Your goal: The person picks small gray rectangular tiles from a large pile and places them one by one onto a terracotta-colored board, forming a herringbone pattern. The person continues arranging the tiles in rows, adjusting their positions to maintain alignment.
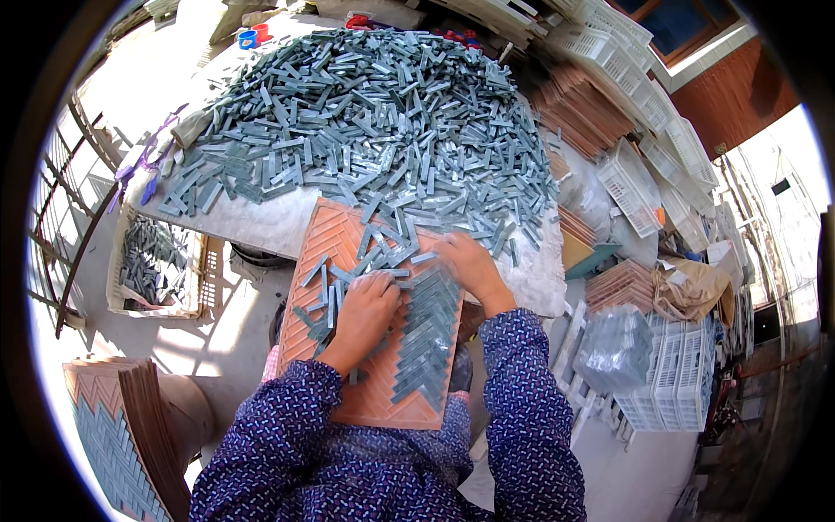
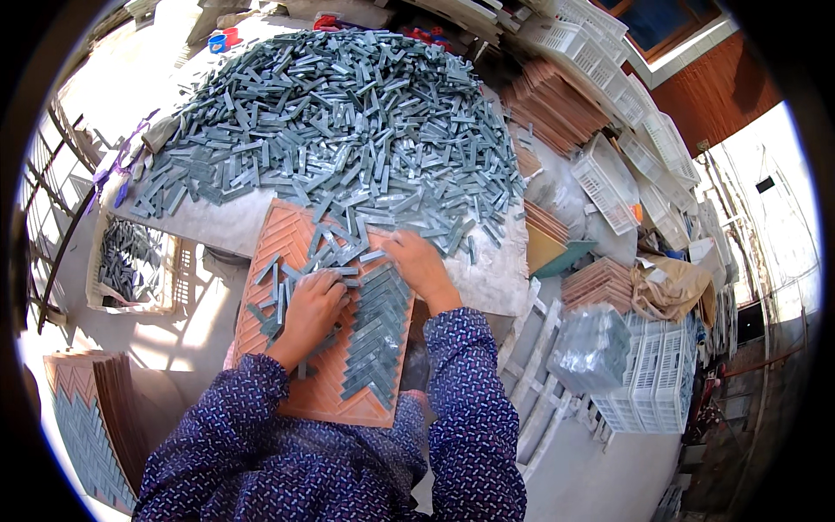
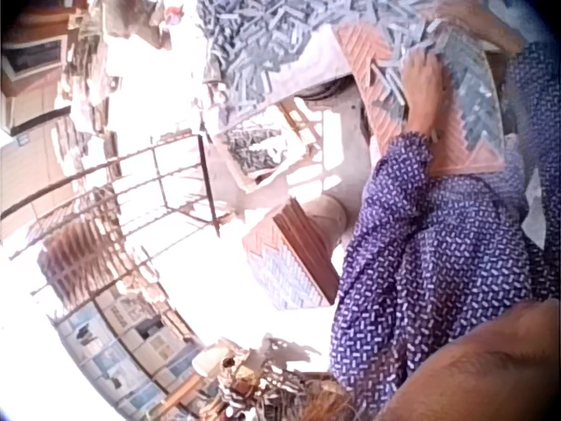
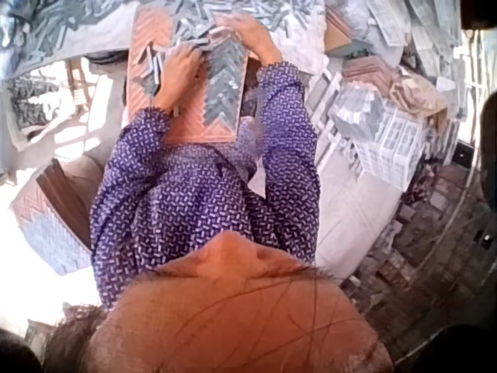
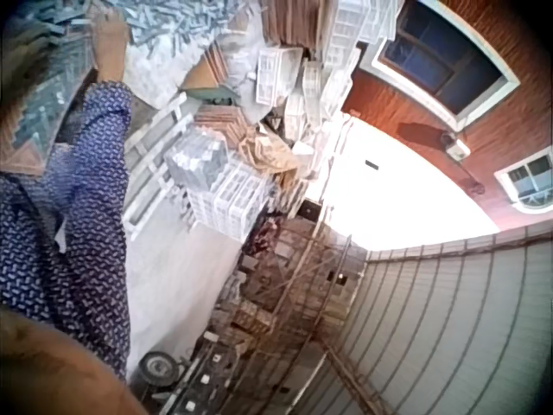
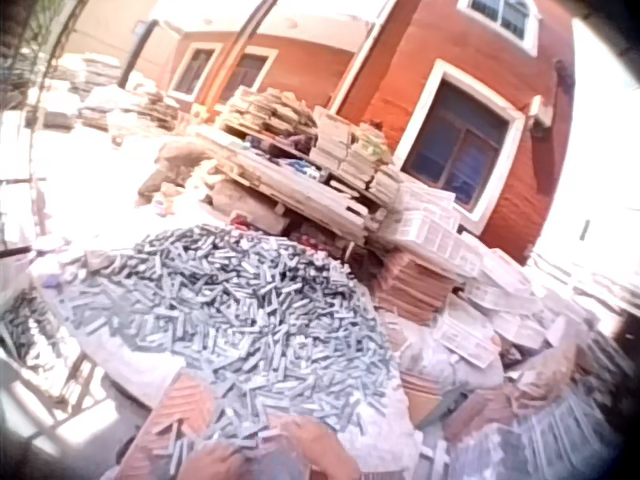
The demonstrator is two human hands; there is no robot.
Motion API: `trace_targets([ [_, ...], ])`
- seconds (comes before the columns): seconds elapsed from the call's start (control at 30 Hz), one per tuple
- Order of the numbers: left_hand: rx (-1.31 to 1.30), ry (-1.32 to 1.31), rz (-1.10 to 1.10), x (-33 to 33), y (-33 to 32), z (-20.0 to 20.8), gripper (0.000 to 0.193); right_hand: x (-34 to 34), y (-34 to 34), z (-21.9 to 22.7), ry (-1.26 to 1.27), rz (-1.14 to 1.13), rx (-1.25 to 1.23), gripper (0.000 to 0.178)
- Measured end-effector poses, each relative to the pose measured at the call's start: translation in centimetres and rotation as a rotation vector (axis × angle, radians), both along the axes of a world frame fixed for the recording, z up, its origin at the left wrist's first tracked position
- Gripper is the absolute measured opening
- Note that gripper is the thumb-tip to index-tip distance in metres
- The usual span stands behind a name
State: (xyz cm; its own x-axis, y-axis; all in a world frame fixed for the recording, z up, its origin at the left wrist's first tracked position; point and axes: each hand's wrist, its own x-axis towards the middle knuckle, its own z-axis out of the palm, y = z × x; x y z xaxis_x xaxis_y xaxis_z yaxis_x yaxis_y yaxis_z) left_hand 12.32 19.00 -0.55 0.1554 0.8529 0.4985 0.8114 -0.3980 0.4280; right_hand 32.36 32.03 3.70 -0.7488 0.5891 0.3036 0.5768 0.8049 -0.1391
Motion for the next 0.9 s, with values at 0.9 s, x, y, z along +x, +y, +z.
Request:
trace_targets([
  [0.9, -0.049, -0.003, 0.003, 0.1, 0.0, 0.1, 0.019, -0.6, -1.5, -1.2, 0.195, -0.124, -0.093, 0.016],
])
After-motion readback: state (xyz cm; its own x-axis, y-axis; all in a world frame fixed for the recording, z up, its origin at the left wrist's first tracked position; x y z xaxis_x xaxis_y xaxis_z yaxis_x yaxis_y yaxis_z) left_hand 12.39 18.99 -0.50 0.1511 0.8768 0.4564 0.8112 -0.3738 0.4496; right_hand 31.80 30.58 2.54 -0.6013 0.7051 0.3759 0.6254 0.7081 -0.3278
